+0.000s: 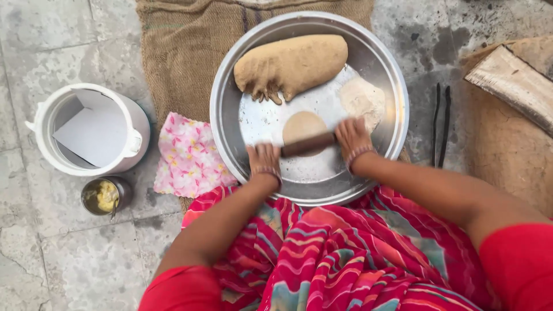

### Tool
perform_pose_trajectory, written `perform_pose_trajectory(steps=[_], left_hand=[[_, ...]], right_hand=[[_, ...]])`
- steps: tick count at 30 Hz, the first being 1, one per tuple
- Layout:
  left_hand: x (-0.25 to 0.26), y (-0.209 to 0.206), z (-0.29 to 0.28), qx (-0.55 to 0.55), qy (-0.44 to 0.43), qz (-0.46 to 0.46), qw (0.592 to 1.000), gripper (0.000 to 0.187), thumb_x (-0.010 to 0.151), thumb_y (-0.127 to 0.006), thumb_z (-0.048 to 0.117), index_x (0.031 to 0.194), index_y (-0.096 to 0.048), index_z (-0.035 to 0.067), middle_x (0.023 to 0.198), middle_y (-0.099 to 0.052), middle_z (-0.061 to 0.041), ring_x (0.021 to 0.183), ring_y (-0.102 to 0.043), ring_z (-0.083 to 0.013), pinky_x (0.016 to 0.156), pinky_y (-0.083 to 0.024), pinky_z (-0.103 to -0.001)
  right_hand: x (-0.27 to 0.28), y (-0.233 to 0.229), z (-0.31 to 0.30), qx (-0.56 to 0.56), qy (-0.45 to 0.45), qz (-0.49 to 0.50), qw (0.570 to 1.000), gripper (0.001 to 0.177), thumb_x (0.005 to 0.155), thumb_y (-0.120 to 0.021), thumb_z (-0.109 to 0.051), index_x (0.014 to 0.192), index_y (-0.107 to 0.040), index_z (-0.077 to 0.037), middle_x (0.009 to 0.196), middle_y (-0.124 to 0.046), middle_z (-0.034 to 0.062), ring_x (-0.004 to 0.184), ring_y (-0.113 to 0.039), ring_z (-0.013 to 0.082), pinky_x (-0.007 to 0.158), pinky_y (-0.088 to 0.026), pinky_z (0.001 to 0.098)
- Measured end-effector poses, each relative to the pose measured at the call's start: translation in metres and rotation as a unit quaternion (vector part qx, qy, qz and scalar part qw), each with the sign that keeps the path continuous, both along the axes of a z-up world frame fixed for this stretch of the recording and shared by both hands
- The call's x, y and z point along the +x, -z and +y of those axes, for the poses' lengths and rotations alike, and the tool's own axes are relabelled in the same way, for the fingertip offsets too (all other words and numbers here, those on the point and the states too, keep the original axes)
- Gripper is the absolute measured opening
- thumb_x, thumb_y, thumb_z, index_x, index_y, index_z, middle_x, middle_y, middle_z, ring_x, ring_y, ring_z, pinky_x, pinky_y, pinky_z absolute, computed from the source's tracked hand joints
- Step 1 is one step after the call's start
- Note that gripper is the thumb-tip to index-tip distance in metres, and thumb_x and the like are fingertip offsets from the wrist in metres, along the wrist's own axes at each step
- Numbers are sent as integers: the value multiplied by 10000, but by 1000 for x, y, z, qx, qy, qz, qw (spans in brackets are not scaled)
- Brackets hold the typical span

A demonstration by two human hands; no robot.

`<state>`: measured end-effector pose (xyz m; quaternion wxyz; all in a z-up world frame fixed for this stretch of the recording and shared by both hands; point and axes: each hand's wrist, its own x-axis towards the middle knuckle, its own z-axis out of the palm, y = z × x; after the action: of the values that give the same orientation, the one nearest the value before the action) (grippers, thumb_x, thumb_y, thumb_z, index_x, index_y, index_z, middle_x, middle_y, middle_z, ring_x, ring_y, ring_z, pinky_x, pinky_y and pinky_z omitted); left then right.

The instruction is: Preparing and cooking flatbread on a traditional clay stove.

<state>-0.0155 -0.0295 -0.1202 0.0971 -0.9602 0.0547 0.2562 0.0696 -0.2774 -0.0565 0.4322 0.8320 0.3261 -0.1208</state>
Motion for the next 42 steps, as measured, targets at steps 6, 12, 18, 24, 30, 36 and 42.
perform_pose_trajectory(steps=[6, 12, 18, 24, 30, 36, 42], left_hand=[[59, -17, 31, 168, -14, -123, 978, 514, 969, -498, 183, 1478, -436, 200, 1428, -495, -100, 1351, -397, -361, 1064, -218, -652], [41, 26, 26, 8, -24, -108, 994, 390, 993, -447, 250, 1379, -493, 230, 1399, -508, -101, 1341, -393, -359, 1078, -226, -675], [52, 60, 33, 70, -2, -110, 992, 380, 1021, -459, 232, 1398, -495, 212, 1370, -516, -81, 1345, -404, -315, 1124, -224, -618], [64, -8, 24, 44, -21, -134, 990, 400, 1049, -475, 218, 1449, -463, 208, 1393, -511, -96, 1353, -408, -343, 1096, -247, -658], [34, 0, 11, 99, 22, -13, 995, 473, 983, -513, 256, 1442, -458, 159, 1446, -478, -121, 1389, -379, -346, 1089, -212, -677], [-17, -79, 5, -85, -56, 38, 994, 434, 952, -543, 214, 1369, -535, 93, 1396, -552, -153, 1347, -438, -366, 1103, -232, -619], [-31, -98, 11, -233, -105, 48, 966, 300, 911, -552, 135, 1177, -691, 141, 1215, -696, -131, 1203, -600, -340, 1054, -324, -558]], right_hand=[[53, -10, 27, -12, -1, -71, 997, 517, 931, -538, -291, 1430, -474, -170, 1309, -527, 62, 1290, -459, 239, 1066, -304, 488], [26, 20, -1, 120, 44, -18, 992, 325, 1080, -509, -273, 1355, -555, -106, 1294, -575, 102, 1312, -494, 268, 1129, -305, 460], [32, -25, 25, 44, 11, -60, 997, 592, 813, -504, -301, 1371, -453, -110, 1315, -493, 80, 1275, -419, 225, 1057, -257, 419], [45, -12, 25, 54, 80, -11, 995, 420, 993, -531, -233, 1392, -525, -102, 1292, -563, 91, 1280, -479, 233, 1072, -315, 413], [4, -17, 7, -8, 19, -29, 999, 536, 929, -542, -294, 1424, -472, -101, 1262, -539, 66, 1230, -476, 217, 1031, -321, 406], [-25, -75, 27, 2, 140, 161, 977, 423, 1009, -496, -289, 1392, -537, -116, 1332, -574, 102, 1289, -520, 243, 1071, -359, 407], [47, 18, 40, 468, 317, 96, 819, 472, 934, -583, -88, 1399, -514, -61, 1365, -558, 241, 1154, -627, 417, 1004, -500, 492]])
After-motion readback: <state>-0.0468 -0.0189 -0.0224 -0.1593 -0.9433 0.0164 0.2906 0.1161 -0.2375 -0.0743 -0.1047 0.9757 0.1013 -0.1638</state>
